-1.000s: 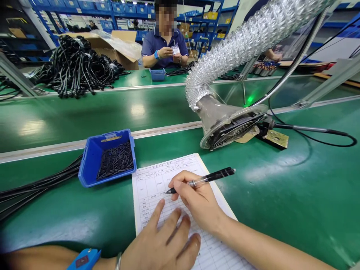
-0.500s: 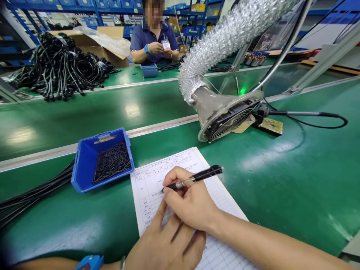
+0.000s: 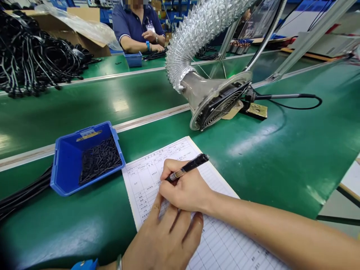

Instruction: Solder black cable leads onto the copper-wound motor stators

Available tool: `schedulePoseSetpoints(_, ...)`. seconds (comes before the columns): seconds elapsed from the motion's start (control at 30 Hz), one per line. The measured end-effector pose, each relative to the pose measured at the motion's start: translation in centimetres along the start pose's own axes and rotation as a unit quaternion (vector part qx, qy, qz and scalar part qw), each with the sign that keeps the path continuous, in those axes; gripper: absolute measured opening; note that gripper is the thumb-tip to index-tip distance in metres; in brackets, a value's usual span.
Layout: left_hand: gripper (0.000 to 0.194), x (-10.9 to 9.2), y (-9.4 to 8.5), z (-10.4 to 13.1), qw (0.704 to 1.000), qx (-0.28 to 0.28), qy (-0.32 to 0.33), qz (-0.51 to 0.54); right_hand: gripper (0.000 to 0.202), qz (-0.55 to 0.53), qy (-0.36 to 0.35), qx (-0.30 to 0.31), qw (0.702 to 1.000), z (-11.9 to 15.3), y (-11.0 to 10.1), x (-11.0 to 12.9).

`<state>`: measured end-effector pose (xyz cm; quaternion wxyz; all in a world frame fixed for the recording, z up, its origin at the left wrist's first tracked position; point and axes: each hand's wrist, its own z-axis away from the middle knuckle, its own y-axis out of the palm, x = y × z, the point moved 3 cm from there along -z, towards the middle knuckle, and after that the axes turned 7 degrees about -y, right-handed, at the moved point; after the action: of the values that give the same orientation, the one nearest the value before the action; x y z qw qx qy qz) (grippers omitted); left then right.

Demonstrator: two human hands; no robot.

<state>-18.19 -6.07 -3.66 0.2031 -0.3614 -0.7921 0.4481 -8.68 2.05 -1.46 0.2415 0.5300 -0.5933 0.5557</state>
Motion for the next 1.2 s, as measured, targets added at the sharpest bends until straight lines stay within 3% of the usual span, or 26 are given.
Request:
schedulePoseSetpoints(0.87, 0.032, 0.3, -0.3, 0.0, 1.0, 0.008, 0.007, -0.012, 0.006, -0.014, 0.001, -0.007, 1.0, 0.1, -0.2, -0.3)
schedulePoseSetpoints(1.07, 0.027, 0.2, -0.3, 0.0, 1.0, -0.007, 0.003, -0.022, 0.008, -0.141, 0.038, -0.111, 0.983, -0.3, -2.8, -1.1)
schedulePoseSetpoints(1.2, 0.017, 0.1, -0.4, -0.3, 0.999, -0.039, -0.008, -0.029, 0.006, -0.218, 0.085, -0.092, 0.968, -0.4, -4.5, -2.0)
